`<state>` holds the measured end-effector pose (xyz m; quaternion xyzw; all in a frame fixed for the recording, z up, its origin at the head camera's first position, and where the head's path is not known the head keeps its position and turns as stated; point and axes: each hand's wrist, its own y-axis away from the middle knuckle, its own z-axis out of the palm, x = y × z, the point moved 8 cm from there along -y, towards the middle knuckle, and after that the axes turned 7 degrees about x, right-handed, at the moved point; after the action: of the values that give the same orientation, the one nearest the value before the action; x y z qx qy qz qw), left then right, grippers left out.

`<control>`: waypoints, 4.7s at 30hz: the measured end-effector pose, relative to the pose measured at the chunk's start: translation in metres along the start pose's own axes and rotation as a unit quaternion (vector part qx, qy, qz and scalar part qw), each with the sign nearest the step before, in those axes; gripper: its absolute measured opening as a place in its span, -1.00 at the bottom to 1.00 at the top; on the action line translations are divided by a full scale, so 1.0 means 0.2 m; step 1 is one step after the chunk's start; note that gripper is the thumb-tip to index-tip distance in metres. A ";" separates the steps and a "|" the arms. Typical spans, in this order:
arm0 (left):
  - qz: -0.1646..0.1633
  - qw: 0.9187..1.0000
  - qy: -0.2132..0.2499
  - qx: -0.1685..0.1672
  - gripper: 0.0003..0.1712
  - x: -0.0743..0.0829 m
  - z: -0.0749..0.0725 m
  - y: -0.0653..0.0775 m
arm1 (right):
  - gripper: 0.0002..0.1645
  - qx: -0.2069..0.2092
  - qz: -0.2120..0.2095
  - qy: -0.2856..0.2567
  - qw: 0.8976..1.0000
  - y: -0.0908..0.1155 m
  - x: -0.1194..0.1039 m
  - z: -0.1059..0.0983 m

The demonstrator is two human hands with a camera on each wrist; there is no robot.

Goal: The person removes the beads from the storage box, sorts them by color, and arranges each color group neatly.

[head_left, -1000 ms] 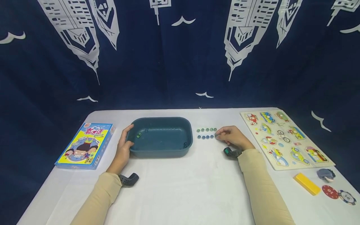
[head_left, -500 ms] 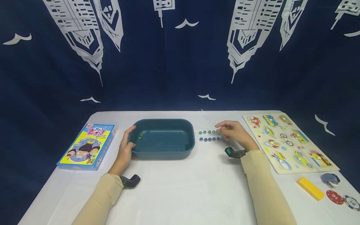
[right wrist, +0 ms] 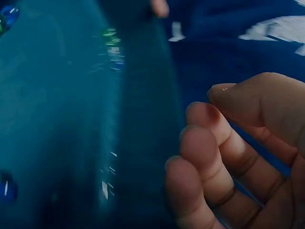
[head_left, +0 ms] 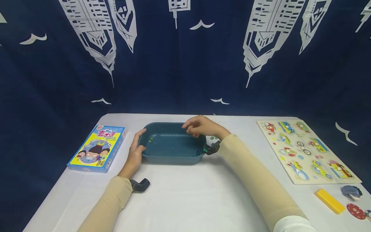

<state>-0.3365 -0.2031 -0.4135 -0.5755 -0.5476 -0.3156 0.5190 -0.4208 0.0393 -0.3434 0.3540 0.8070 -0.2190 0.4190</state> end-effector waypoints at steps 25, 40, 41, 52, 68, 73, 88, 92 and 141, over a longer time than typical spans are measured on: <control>0.006 1.000 0.016 -0.001 -0.14 -0.01 0.06 0.00 | -0.67 -0.037 0.060 0.151 0.986 -0.39 0.03 0.46; 0.002 1.000 0.005 0.017 -0.14 -0.01 0.01 0.00 | -0.82 -0.121 0.027 0.024 0.992 -0.31 -0.09 0.41; 0.002 1.000 0.005 0.016 -0.13 -0.01 0.01 0.00 | -0.80 -0.121 0.018 0.011 0.992 -0.29 -0.11 0.39; 0.010 1.000 -0.002 0.010 -0.15 0.02 0.01 0.01 | -0.68 -0.038 -0.040 -0.062 0.997 0.09 -0.23 0.02; 0.020 1.000 -0.004 0.002 -0.13 0.00 0.00 0.05 | -0.73 0.152 0.112 -0.023 0.982 0.65 0.36 -0.41; 0.027 1.000 -0.001 0.000 -0.12 0.01 0.01 0.05 | -0.69 0.251 0.172 -0.044 0.952 0.78 0.56 -0.44; 0.035 0.999 -0.004 -0.004 -0.12 0.05 0.02 0.02 | -0.74 0.432 0.178 0.067 0.882 0.88 0.67 -0.40; 0.033 0.999 -0.007 -0.005 -0.12 0.04 0.01 0.02 | -0.77 0.431 0.162 0.122 0.879 0.87 0.65 -0.38; 0.027 1.000 0.012 -0.001 -0.22 0.01 0.01 -0.02 | -0.66 0.150 0.086 -0.154 0.973 -0.11 -0.09 0.29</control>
<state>-0.3408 -0.2004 -0.4114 -0.5865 -0.5255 -0.3088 0.5334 -0.4005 -0.0199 -0.3592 0.4427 0.6572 -0.3530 0.4975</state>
